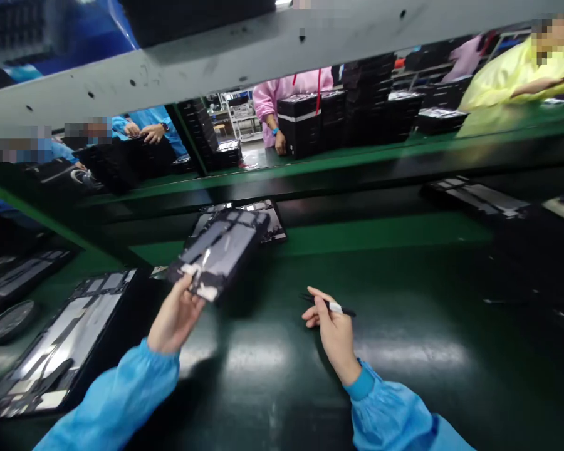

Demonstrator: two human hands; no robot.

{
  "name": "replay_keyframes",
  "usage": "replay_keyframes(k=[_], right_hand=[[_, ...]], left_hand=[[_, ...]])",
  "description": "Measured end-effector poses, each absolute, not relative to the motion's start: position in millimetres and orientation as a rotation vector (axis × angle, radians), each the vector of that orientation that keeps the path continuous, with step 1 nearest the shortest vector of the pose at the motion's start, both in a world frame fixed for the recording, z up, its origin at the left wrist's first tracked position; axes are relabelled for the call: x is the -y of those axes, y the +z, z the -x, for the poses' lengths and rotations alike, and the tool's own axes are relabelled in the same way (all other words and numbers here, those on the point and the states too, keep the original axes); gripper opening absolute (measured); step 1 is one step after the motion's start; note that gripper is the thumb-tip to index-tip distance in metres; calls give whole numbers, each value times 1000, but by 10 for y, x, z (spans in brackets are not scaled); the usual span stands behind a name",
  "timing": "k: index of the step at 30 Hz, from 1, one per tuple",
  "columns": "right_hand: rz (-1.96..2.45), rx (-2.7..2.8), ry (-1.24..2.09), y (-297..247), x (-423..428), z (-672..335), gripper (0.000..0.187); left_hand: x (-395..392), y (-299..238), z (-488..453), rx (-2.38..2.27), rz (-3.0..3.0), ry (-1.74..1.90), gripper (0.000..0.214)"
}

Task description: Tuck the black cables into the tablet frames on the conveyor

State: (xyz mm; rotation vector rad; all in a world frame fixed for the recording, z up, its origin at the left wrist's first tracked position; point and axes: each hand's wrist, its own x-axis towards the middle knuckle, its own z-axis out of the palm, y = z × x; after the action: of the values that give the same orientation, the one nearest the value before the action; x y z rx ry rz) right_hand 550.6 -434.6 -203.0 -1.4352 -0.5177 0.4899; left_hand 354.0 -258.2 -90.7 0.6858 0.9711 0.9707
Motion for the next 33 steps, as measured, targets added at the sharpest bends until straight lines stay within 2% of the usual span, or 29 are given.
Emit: replay_keyframes(k=[4, 8, 12, 15, 20, 22, 28, 33], right_hand=[[1418, 555, 543, -1976, 4369, -5471, 66], [1472, 676, 657, -1984, 4444, -5520, 61], [1583, 795, 679, -2072, 4690, -5619, 54], [1646, 865, 643, -2089, 4912, -5624, 47], [1725, 983, 432, -1892, 5056, -5368, 31], [1680, 1144, 385, -1786, 5032, -5209, 27], [1561, 1516, 589, -1673, 4868, -4837, 32], [1549, 1514, 590, -1731, 4755, -4748, 31]], left_hand=[[3441, -1310, -3259, -1049, -655, 776, 23], [3935, -1647, -3347, -963, -581, 702, 32], [4081, -1737, -3287, -830, -640, 220, 51], [3933, -1687, -3064, -695, -1023, -75, 55], [3579, -1607, -2881, -667, -2008, 392, 25], [3530, -1609, -2934, -576, -2196, 429, 21], [3542, -1669, -3139, -353, -2411, 453, 15], [3577, -1684, -3095, -443, -2324, 480, 8]])
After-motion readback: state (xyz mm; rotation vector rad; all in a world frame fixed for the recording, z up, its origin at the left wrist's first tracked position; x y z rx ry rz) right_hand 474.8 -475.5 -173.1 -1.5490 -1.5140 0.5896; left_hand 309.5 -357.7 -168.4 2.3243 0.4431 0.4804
